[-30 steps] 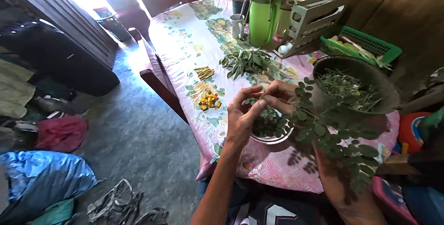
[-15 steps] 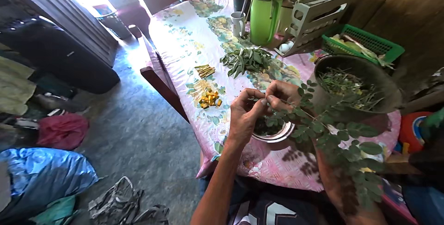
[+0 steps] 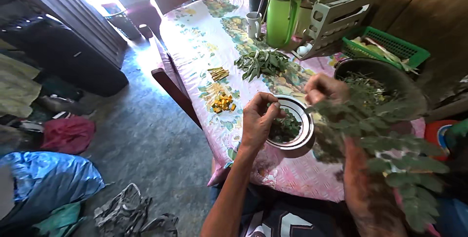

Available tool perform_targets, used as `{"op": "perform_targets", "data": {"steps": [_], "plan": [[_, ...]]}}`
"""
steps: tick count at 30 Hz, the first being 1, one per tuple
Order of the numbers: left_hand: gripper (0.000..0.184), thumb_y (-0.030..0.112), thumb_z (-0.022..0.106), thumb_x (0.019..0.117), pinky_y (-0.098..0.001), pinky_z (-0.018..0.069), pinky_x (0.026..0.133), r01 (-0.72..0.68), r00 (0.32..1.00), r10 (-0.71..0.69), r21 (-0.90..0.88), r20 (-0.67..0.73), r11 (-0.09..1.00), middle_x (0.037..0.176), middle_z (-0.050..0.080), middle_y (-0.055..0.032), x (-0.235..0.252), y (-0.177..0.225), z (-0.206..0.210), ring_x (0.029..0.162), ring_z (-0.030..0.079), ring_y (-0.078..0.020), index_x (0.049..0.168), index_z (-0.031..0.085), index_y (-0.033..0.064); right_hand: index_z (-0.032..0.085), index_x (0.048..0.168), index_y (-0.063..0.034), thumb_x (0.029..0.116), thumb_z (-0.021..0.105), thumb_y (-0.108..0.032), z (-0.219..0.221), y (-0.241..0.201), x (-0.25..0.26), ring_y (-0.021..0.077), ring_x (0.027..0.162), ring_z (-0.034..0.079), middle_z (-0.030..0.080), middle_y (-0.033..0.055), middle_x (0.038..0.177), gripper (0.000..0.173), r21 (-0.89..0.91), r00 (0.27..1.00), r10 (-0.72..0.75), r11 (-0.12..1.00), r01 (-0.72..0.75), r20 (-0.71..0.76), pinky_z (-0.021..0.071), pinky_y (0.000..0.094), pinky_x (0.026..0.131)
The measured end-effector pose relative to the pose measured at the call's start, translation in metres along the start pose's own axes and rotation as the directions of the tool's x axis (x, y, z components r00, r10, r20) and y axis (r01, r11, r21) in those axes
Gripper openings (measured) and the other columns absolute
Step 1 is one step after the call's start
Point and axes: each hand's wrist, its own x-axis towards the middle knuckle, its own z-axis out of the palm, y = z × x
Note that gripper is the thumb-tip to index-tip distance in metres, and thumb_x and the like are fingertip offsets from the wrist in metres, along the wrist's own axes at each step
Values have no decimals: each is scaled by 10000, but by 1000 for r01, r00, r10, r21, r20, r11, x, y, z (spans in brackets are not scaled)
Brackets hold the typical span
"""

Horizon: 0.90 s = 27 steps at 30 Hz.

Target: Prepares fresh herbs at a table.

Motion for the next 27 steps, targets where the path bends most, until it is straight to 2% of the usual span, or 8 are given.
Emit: {"op": "perform_targets", "data": {"steps": [2,6,9,11,13,15,21,27], "plan": [[101,15,597,992,-389,644,740,17,1000,-17,-16,6,1000,959,670,-105,0,1,-2,764,711,-205,1086,629,31,573,917,56,954,536,-4,-49,61,27,13,621,542,549,34,742,80,-268,976,-215,943,199,-35,476,131,579],[185,8,636,974,-384,644,749,34,998,-36,23,55,999,988,682,-131,0,1,2,791,721,-222,1155,603,29,581,1036,44,1034,516,-193,-128,97,-10,53,685,511,549,83,841,246,-619,963,-144,785,-30,-229,466,220,647],[189,11,658,965,-389,646,742,44,996,-48,57,77,997,958,683,-135,-1,-2,8,772,724,-231,1135,578,32,643,1109,29,1064,532,-308,-153,122,-32,400,843,644,651,266,971,357,-689,916,-31,669,-278,-400,486,617,755],[146,8,654,971,-390,647,732,37,995,-43,63,91,997,955,688,-143,-1,-4,10,766,725,-237,1105,597,20,583,1337,-5,1068,508,-326,-145,117,-29,498,1002,638,641,308,1151,426,-622,896,51,703,-345,-441,460,711,881],[136,24,644,983,-396,651,710,49,995,-54,64,82,997,969,691,-146,-1,-5,10,778,727,-245,1118,631,12,562,1373,-57,1063,529,-358,-127,105,-20,314,900,665,668,196,1109,434,-563,911,19,781,-271,-412,536,528,799],[148,35,629,997,-397,652,708,71,996,-74,64,51,995,984,702,-148,-1,-5,8,800,732,-245,1141,655,8,584,1320,-53,1056,574,-277,-113,110,-6,10,755,632,672,25,1018,346,-413,971,-103,911,5,-215,553,178,649],[224,-1,578,1012,-379,642,768,91,996,-92,63,5,994,1082,697,-145,-3,-3,4,854,726,-226,1223,649,15,681,1067,-31,954,629,-44,-30,72,14,35,491,505,611,3,690,125,24,997,10,1000,-12,72,437,161,430],[230,-17,637,963,-372,641,770,59,997,-56,64,-48,996,1106,674,-116,-2,-3,3,857,718,-207,1186,645,39,686,1065,34,843,712,-4,-1,105,31,-35,561,503,591,-62,682,227,124,986,-141,984,129,90,463,135,539]]}}
